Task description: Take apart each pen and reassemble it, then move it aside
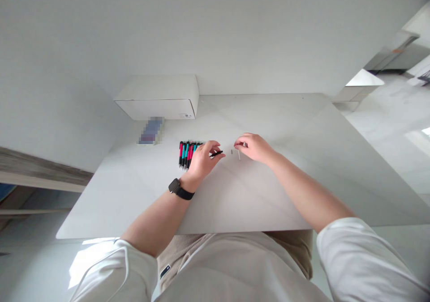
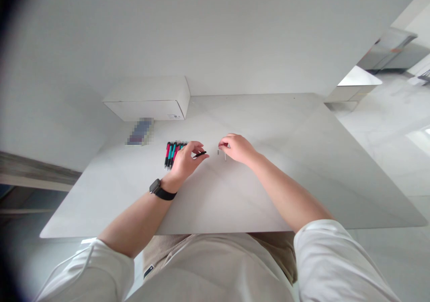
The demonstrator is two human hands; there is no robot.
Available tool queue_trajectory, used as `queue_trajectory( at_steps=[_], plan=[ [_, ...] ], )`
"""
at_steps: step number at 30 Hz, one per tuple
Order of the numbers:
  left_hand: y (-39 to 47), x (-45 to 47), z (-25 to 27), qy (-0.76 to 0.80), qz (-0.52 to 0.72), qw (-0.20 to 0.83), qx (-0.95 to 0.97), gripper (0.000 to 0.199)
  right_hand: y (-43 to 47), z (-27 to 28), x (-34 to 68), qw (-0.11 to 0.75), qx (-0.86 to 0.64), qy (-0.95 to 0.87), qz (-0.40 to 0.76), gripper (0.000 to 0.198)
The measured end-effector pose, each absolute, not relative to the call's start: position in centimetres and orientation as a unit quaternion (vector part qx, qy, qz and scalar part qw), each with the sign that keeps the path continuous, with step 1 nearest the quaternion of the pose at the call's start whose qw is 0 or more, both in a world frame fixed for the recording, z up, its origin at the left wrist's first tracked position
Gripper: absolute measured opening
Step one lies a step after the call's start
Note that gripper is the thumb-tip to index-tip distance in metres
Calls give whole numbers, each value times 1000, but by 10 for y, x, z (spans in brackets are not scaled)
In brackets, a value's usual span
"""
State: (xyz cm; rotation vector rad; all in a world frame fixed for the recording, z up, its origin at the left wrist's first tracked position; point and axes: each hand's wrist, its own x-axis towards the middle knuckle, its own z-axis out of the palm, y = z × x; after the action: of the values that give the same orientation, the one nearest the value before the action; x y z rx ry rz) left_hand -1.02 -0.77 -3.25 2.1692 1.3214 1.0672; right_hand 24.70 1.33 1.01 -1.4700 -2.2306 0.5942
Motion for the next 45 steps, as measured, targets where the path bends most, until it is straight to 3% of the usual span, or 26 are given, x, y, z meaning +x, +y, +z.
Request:
queue_trajectory(
  at_steps=[4, 11, 16, 27, 41, 45],
  plan=[
    [-13, -5, -34, 435, 349, 185, 809, 52, -14, 9, 237, 232, -514, -779, 276, 17],
    [-15, 0, -35, 387, 329, 161, 846, 46, -28, -11, 216, 257, -526, -756, 294, 18],
    [-13, -2, -33, 386, 349, 155, 840, 64, -28, -11, 219, 297, -552, -722, 294, 22],
    [-11, -9, -29, 429, 397, 211, 783, 14, -28, -14, 229, 369, -549, -678, 319, 33],
    [-7, -7, -36, 421, 445, 396, 684, 20, -29, -26, 227, 439, -491, -715, 236, 17],
    [-7, -8, -36, 420, 446, 403, 680, 20, -31, -24, 227, 430, -498, -705, 264, 25]
  ],
)
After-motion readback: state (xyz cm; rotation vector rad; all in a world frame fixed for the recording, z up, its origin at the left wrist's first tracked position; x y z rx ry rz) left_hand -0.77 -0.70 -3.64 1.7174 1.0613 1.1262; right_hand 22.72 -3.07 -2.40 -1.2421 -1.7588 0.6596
